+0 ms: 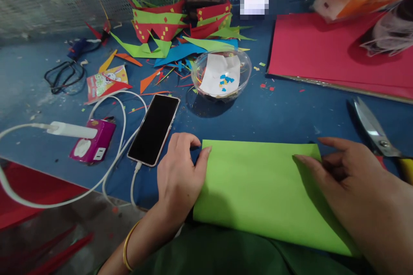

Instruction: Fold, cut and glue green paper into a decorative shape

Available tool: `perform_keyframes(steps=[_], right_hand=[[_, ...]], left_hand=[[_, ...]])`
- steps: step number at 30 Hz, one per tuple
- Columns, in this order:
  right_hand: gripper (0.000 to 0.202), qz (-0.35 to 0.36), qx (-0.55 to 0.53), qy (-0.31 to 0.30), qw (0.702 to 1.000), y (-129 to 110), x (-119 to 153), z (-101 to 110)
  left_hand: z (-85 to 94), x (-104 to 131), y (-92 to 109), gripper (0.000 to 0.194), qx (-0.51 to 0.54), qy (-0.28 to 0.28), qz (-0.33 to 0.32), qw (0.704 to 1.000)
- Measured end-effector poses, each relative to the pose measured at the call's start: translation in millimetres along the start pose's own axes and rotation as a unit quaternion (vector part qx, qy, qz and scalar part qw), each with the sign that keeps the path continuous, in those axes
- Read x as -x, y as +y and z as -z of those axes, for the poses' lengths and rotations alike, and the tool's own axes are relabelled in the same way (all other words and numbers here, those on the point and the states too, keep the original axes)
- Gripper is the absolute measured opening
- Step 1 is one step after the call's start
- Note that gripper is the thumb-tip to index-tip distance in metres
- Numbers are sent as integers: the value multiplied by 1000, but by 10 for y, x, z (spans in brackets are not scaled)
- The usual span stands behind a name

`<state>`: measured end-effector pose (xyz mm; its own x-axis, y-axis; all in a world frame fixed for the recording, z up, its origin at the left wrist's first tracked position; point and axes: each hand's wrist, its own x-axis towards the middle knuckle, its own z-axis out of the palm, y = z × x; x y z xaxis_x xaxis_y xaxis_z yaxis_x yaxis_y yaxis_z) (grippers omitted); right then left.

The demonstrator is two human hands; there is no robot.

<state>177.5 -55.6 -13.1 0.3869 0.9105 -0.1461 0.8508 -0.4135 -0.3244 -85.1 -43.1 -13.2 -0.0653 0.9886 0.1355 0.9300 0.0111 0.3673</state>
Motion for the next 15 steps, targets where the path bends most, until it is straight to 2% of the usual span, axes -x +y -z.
perform_keyframes(steps=[5,7,11,15], right_hand=[[68,15,5,5,1000,37,-4,-10],[64,30,1,22,999,47,-2,-22],[57,55,-26,39,997,39,1,-41],[49,59,-57,34,996,15,-14,-49]], left_hand=[[8,-5,-10,8,3,3,-31,1000],[12,-16,-25,3,13,-7,-68,998],[6,-59,-71,15,18,-34,-181,983],[29,-132,-101,19,-7,-25,-233,972]])
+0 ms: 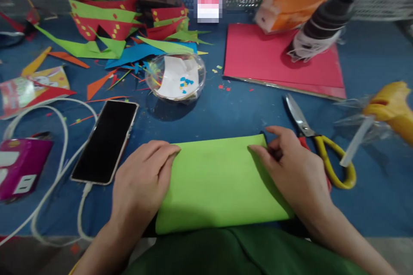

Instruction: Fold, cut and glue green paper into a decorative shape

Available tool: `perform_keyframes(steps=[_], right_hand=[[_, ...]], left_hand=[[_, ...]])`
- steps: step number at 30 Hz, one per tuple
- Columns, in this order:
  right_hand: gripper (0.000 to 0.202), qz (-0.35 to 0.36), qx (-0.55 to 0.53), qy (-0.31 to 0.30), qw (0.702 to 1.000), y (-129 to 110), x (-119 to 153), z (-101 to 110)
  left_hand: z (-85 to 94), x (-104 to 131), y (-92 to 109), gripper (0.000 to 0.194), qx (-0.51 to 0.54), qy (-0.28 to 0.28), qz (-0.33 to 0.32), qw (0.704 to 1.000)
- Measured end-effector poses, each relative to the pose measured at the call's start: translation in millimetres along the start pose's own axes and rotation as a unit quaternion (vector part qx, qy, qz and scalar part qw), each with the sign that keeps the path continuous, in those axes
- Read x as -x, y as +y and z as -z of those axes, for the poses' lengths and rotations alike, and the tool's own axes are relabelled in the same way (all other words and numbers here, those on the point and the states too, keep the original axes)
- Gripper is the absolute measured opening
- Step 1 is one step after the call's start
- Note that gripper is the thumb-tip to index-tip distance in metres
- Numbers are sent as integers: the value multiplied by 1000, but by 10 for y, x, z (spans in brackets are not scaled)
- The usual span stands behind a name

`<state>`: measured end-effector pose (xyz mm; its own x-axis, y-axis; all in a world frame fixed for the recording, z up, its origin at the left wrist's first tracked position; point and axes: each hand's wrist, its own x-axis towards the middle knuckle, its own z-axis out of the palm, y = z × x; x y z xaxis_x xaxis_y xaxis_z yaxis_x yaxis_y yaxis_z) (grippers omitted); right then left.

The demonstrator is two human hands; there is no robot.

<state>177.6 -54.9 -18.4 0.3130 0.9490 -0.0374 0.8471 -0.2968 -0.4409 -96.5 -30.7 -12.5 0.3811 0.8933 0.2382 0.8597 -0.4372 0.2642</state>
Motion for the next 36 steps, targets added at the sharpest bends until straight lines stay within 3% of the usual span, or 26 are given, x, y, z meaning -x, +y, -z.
perform_keyframes(steps=[5,13,17,20,24,36], right_hand=[[44,3,5,-12,1000,-38,-18,24],[40,15,53,-12,998,-68,18,27],[40,36,79,5,996,-52,47,13],[40,52,77,1,996,-35,65,15],[37,62,53,-4,997,-18,84,28],[33,84,70,2,994,-6,106,41]], left_hand=[[131,-117,-2,23,-19,-60,-30,998],[170,-250,205,35,-150,-156,-4,976],[112,-230,237,34,-148,-130,-40,980],[7,-212,249,39,-86,-102,-145,980],[-132,-214,286,52,-62,-114,-256,958],[-143,-230,342,53,-66,-126,-290,947]])
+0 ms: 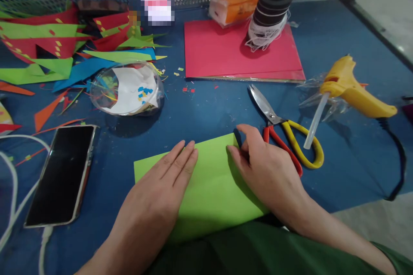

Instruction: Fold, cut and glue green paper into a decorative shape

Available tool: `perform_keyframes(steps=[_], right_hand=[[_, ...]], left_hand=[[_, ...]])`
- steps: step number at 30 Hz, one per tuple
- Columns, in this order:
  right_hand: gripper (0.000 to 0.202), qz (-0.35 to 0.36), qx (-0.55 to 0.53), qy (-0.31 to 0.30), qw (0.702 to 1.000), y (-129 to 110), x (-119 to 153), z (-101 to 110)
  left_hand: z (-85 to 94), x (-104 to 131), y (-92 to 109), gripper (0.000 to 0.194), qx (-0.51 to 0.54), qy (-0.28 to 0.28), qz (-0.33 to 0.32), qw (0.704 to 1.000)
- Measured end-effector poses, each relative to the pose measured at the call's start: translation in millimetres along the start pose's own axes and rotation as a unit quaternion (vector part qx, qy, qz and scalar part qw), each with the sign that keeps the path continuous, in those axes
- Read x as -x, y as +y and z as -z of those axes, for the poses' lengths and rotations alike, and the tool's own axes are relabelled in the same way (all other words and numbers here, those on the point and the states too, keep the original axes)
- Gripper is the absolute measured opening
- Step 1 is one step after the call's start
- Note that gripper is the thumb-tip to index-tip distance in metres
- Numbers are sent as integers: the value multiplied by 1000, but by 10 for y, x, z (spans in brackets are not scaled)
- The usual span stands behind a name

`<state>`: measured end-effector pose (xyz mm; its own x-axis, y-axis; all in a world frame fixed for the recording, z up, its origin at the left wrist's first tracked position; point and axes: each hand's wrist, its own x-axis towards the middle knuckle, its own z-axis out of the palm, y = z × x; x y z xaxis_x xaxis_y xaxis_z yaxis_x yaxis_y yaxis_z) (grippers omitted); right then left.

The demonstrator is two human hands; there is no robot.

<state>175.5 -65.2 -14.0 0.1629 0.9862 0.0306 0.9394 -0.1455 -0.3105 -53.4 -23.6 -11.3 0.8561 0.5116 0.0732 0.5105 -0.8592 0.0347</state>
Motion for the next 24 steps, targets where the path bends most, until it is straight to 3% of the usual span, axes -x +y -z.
perform_keyframes(steps=[17,24], right_hand=[[30,0,26,-11,1000,-12,-38,15],[40,15,2,-71,997,57,-82,160]], left_hand=[[-42,-3,-39,68,30,-30,-10,999],[-4,-25,-14,71,7,-30,1,1000]])
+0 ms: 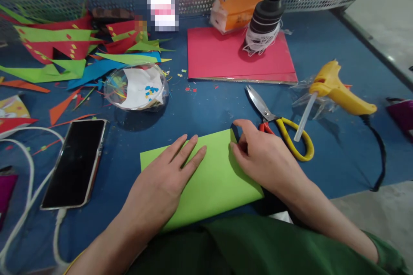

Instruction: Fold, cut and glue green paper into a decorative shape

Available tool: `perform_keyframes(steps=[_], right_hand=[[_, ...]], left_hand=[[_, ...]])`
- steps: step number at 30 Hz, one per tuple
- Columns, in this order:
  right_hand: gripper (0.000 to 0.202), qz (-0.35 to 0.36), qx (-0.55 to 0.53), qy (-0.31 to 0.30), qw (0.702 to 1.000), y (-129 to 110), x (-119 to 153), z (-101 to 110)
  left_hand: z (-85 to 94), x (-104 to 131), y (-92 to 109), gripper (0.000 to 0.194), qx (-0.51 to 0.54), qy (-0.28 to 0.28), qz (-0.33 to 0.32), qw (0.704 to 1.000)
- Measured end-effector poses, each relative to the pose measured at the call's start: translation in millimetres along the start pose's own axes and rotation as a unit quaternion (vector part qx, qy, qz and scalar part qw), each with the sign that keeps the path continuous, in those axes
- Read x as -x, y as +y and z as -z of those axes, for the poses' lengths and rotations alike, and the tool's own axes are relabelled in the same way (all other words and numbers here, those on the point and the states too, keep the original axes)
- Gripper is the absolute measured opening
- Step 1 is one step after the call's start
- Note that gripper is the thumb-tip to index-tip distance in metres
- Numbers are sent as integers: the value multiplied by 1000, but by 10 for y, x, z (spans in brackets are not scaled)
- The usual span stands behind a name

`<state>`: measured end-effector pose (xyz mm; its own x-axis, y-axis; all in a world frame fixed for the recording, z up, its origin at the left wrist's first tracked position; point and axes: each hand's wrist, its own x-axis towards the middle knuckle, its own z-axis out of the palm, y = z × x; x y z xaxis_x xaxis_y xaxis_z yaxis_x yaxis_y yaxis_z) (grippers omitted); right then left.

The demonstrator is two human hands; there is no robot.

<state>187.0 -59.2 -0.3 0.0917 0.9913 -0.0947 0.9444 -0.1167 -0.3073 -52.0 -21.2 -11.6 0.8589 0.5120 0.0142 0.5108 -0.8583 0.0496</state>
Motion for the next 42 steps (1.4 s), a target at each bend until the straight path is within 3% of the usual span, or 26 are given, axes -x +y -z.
perform_keyframes(steps=[3,6,8,10,12,16,21,30,36,42], right_hand=[[36,33,-9,40,999,68,62,130],[34,161,-13,84,983,97,161,246],[40,262,-14,46,964,75,233,270],[50,320,-15,-22,947,32,306,238],[63,332,0,-57,941,-8,377,167],[78,338,57,-27,939,-27,503,41],[74,357,107,-15,928,6,678,22],[73,382,133,39,913,144,1012,-167],[73,423,106,63,898,-163,928,-261],[65,496,83,66,862,-371,926,-412]], left_hand=[[10,-6,18,71,11,-8,13,1000],[4,-12,24,69,36,-9,15,999],[-1,-14,25,67,49,-5,18,999],[-6,-16,25,65,55,-2,19,998],[-11,-20,27,62,54,-5,19,998],[-8,-42,46,60,44,-13,23,999],[8,-75,101,45,36,-16,23,999],[-59,-77,87,60,30,-37,31,998],[-60,-87,59,62,7,-41,11,999],[-27,-99,81,51,-43,-56,-16,997]])
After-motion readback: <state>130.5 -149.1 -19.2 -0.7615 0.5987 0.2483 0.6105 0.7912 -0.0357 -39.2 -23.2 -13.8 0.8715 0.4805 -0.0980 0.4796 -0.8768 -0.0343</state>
